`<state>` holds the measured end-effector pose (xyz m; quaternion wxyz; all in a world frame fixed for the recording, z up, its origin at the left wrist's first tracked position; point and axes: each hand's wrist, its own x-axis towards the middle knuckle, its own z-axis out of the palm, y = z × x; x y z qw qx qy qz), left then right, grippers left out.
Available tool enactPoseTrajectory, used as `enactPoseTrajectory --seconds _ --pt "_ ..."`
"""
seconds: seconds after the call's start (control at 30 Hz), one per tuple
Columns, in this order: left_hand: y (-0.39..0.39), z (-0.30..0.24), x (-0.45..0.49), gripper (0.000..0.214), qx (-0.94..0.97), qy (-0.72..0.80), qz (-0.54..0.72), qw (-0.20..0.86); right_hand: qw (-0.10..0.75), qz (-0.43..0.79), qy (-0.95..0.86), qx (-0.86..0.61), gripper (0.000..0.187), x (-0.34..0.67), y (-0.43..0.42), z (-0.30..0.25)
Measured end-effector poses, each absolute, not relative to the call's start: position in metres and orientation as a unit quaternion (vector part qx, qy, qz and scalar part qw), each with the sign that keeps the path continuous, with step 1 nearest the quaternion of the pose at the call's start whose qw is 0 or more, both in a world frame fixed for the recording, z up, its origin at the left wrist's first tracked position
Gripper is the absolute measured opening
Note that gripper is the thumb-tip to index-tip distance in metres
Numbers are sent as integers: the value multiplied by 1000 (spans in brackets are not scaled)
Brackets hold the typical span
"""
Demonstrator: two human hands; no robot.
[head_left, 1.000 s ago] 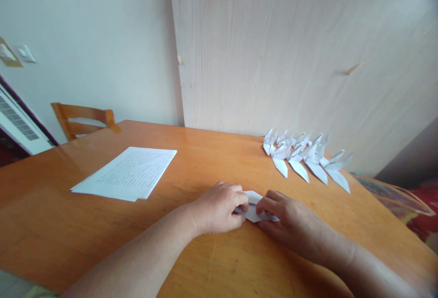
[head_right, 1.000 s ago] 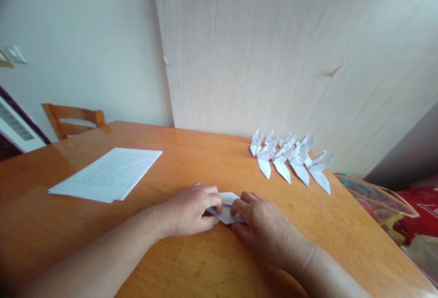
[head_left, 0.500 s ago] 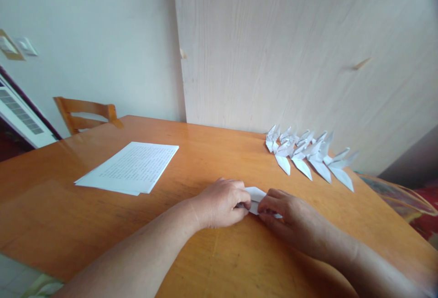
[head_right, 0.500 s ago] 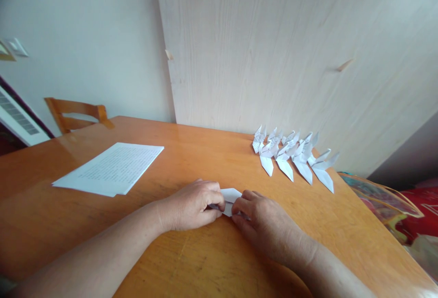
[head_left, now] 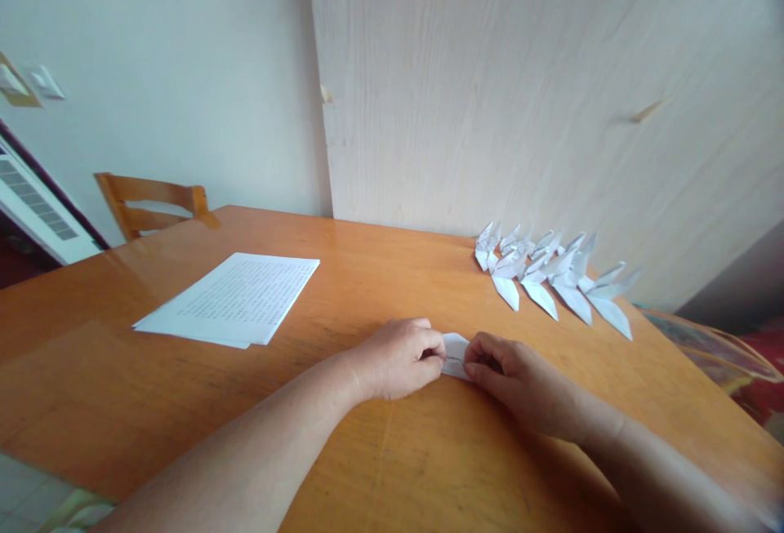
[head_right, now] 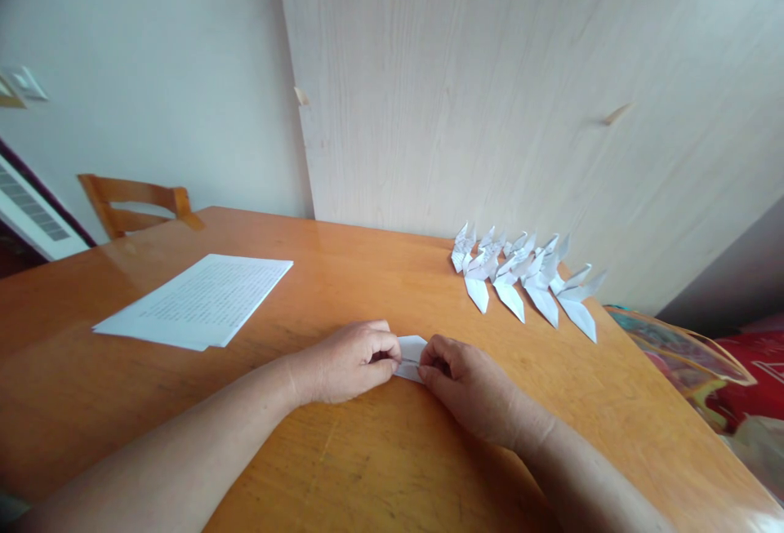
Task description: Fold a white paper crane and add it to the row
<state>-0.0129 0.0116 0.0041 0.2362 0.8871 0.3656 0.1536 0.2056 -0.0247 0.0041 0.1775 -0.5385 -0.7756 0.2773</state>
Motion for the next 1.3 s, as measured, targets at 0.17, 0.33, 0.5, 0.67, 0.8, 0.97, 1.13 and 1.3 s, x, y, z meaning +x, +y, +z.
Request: enactPoseTrajectory --seconds 0.17,0.33,0.5,0.67,0.8,0.97,1.13,1.3 --pt "11 0 -9 16 875 388 162 240 173 268 -775 -545 12 204 -23 4" --pt "9 -5 -5 18 863 411 183 230 168 256 -774 -554 11 204 -21 1" --pt "9 -6 -4 15 861 418 181 226 166 253 -774 -556 10 204 -20 0" --pt "10 -7 -4 16 859 424 176 228 169 267 -771 -553 12 204 -19 0" --pt "10 -6 -4 13 857 426 173 233 179 304 -760 -545 18 206 -20 -2" --pt "10 0 -8 11 854 416 149 276 172 319 -765 -532 7 208 -23 -6" --pt "10 3 -13 10 858 393 126 306 160 312 -775 -525 6 209 -23 -6" --pt "11 2 -14 13 861 392 120 301 157 313 -778 -522 7 209 -24 -4"
